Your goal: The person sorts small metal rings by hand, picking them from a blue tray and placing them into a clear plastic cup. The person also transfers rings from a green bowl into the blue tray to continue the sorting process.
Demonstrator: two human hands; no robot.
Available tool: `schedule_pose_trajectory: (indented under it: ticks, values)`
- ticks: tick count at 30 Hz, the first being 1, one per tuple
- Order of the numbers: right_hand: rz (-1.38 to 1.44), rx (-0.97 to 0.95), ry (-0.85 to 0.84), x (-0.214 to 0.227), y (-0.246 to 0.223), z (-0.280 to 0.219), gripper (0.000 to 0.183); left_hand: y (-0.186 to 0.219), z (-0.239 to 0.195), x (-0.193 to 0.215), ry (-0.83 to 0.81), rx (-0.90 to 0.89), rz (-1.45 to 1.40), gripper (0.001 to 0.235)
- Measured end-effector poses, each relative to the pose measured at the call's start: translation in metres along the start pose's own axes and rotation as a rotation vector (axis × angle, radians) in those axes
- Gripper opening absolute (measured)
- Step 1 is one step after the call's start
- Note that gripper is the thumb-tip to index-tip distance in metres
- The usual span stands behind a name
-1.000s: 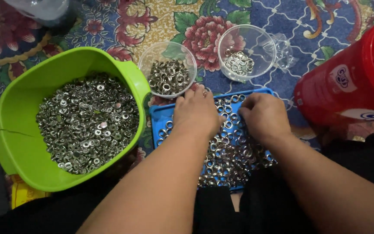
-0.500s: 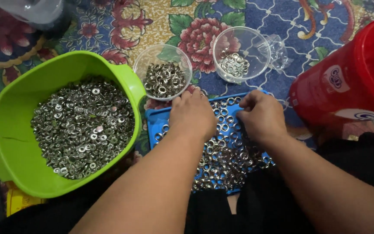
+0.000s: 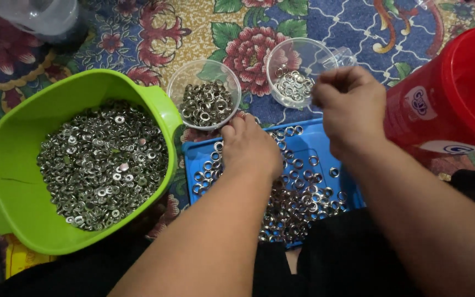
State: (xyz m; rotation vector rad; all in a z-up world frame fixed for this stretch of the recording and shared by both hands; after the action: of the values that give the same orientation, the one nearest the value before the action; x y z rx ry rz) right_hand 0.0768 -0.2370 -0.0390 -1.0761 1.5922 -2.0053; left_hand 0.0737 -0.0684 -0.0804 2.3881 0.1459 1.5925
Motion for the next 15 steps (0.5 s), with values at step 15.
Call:
schedule_pose_trajectory:
  ticks: [15]
  values:
    - [-0.412,-0.17,-0.098,0.022,0.036,-0.037,0.02,0.016,-0.01,0.013,0.126,-0.106,-0.085,0.08]
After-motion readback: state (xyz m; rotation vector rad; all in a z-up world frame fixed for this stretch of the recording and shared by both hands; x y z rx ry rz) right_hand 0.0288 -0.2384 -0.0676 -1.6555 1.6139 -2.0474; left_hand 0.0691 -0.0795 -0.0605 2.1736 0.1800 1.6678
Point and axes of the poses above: each hand's wrist, its own z-axis towards the middle knuckle, its own x-axis out of the back of the hand, y = z × x, the point moved 5 cm from there along z, towards the middle knuckle, and after that the axes turned 8 degrees about y, right-handed, at the moved point
